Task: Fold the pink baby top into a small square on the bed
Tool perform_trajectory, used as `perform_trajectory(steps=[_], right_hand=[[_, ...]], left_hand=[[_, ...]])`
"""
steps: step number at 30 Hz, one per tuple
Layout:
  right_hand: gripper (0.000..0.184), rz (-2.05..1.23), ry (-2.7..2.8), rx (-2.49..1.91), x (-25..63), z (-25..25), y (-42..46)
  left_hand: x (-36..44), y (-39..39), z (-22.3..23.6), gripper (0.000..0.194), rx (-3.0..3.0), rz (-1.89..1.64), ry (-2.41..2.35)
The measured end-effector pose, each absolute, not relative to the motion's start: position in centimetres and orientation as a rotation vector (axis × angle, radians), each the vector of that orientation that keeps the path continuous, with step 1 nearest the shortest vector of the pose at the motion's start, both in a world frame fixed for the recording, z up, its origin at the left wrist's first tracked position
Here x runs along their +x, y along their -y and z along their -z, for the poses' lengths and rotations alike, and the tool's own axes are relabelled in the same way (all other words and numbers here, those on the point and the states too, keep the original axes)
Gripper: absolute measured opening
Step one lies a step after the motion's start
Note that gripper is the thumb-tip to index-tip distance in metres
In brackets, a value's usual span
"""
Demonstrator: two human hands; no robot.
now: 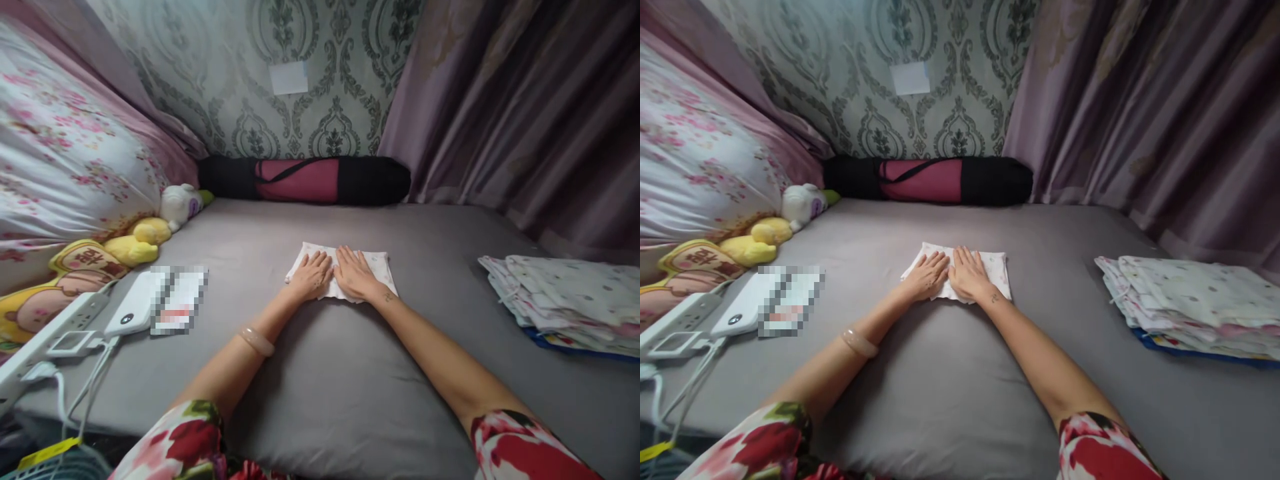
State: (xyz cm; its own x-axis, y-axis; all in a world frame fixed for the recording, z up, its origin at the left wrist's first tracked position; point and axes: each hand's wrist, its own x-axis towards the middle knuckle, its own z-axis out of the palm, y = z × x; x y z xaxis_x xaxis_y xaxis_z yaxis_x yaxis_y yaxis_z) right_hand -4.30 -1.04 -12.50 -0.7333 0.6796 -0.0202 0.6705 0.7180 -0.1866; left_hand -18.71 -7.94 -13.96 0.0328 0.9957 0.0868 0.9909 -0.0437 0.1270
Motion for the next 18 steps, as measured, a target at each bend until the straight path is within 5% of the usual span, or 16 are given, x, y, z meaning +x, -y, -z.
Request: perform_trajectory(steps=[18], right_hand=[[0.066, -0.356, 2.829, -1.204, -4.0, 13.1, 0.3]], left_hand=[[-18.4, 9.6, 14.2, 0.043, 2.101, -0.472, -2.396]])
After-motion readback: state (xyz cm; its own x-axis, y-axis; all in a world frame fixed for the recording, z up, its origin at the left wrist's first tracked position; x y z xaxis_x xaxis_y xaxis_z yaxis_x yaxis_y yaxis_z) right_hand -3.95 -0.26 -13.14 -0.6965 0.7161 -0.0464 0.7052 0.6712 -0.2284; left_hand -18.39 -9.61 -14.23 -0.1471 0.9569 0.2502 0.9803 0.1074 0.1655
